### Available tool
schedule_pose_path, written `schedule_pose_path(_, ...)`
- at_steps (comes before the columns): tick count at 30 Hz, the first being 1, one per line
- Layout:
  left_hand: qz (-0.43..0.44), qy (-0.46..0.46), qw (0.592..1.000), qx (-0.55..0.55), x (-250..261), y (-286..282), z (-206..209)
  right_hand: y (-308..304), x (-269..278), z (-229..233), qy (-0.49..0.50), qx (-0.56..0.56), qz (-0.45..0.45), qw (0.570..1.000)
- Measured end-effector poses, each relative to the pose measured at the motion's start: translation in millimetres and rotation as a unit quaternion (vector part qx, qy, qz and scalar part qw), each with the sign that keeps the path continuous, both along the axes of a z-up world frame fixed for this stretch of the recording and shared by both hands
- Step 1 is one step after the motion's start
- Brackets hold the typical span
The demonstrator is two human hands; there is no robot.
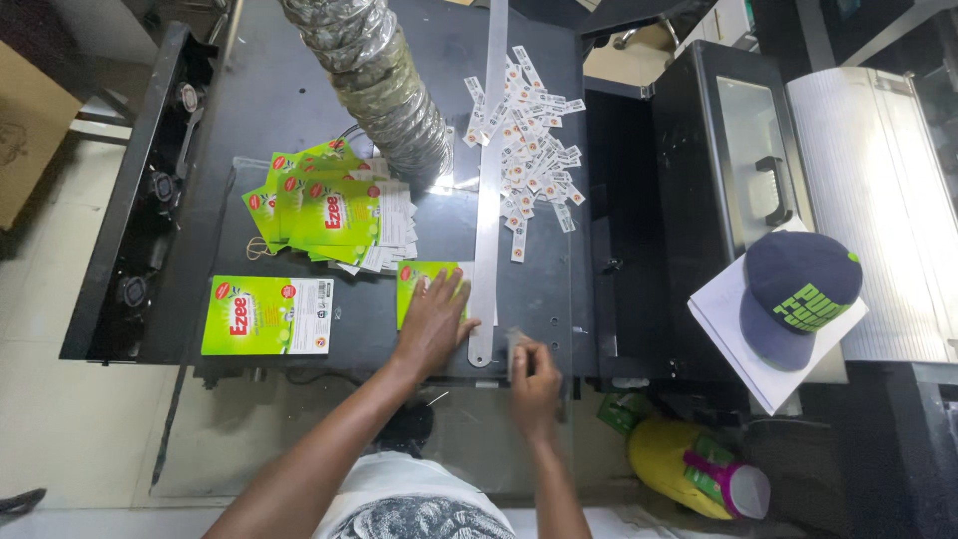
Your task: The person uses a utility knife and a metal ruler to cut small rectangular pieces from green printed paper sheets. The person repeatedly aligns the ruler, cuts along the edge, and moves the cut pieces aside on the table.
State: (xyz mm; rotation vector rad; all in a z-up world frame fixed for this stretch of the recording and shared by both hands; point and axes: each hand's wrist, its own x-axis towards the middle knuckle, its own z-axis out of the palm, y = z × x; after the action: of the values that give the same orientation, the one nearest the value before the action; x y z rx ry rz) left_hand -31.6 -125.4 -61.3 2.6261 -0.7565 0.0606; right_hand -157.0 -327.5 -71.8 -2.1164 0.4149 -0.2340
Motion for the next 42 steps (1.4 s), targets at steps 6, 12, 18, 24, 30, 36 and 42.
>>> schedule_pose_path(6, -0.029, 0.031, 0.999, -0.017, 3.5, -4.0, 4.9, 50.5, -1.2, 34.6, 0.008, 0.025, 0.045, 0.999)
schedule_pose_path(12, -0.056, 0.037, 0.998, 0.0, 4.3, -9.3, -13.6, 43.3, -2.1, 27.9, -0.007, -0.003, 0.073, 0.997)
schedule_pose_path(18, -0.05, 0.055, 0.997, -0.014, 3.6, -8.2, -11.0, 43.9, 0.5, 24.6, -0.037, -0.016, 0.085, 0.996)
schedule_pose_path(24, -0.072, 0.045, 0.996, -0.02, 3.2, -9.5, -19.4, 45.0, 5.9, 26.1, -0.043, -0.027, 0.093, 0.994)
schedule_pose_path(30, -0.091, 0.03, 0.995, -0.039, 7.8, -8.5, -34.2, 45.2, 0.5, 17.8, -0.046, -0.013, 0.09, 0.995)
schedule_pose_path(36, -0.064, 0.039, 0.997, -0.004, 2.6, -13.9, -32.9, 44.7, 5.1, 19.8, -0.034, -0.022, 0.093, 0.995)
schedule_pose_path(42, -0.047, 0.03, 0.998, 0.001, 4.0, -11.6, -42.5, 46.8, 5.6, 22.8, -0.037, -0.009, 0.092, 0.995)
